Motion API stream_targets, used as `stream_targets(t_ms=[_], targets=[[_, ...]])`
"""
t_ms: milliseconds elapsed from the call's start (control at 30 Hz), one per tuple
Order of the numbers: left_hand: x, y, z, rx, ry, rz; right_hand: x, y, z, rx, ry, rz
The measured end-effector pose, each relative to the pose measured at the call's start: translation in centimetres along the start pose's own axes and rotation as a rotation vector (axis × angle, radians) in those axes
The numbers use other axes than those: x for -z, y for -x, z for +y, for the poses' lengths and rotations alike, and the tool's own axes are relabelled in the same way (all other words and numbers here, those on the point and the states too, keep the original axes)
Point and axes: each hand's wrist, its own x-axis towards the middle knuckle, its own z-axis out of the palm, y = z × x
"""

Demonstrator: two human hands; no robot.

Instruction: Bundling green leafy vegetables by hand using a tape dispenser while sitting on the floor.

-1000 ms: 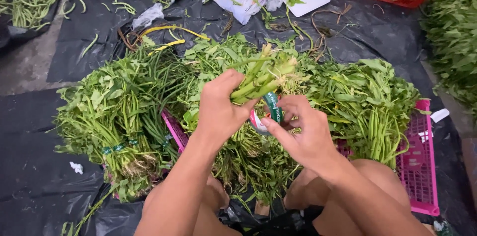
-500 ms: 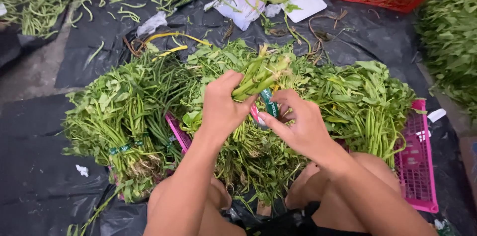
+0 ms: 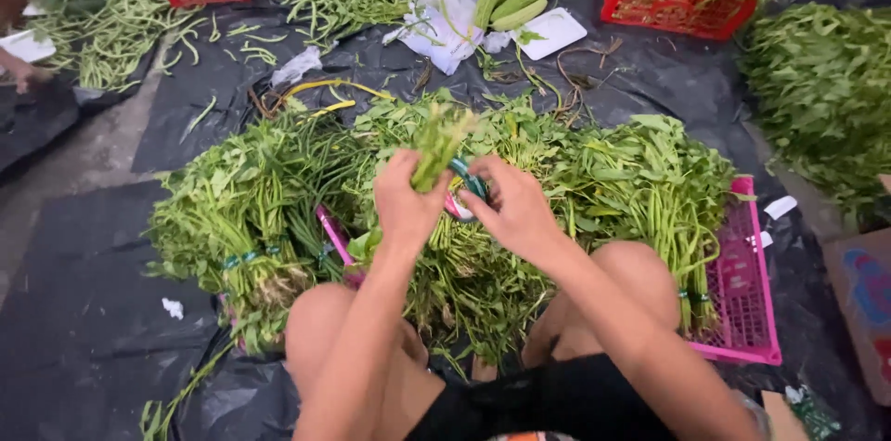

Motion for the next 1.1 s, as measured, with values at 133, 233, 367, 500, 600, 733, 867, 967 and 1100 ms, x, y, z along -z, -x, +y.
stream_targets(t_ms=[133,233,367,500,600,733,867,967,1100], targets=[[2.0,5.7,3.2,0.095,0.161,0.046,1.0,5.3,-3.8,-0.04,0.018,-0.025],[3.4,11.3,6.4,0.172,0.243,0.134,-0.2,11.0,-3.9,-0.074,0.038,0.044],[4.0,18.3,9.6,0.508,0.438,0.061,-3.2,18.5,-1.5,-0.081,0.024,0.215],[3.2,22.0,9.6,0.667,0.534,-0.035,-5.9,23.0,0.4,-0.106,0.014,0.389],[0.8,25.0,5.5,0.775,0.569,-0.078,-8.1,24.4,3.0,-0.147,-0.007,0.335],[-0.9,25.1,4.0,0.912,0.473,-0.187,-9.1,24.2,3.4,-0.158,0.001,0.234],[0.1,24.4,4.8,0.921,0.508,-0.233,-8.7,24.1,3.0,-0.21,-0.046,0.165],[1.0,23.9,5.5,0.862,0.578,-0.231,-8.6,23.9,2.8,-0.193,-0.062,0.171],[1.1,24.3,4.7,0.811,0.658,-0.249,-8.4,24.2,3.2,-0.179,-0.119,0.166]])
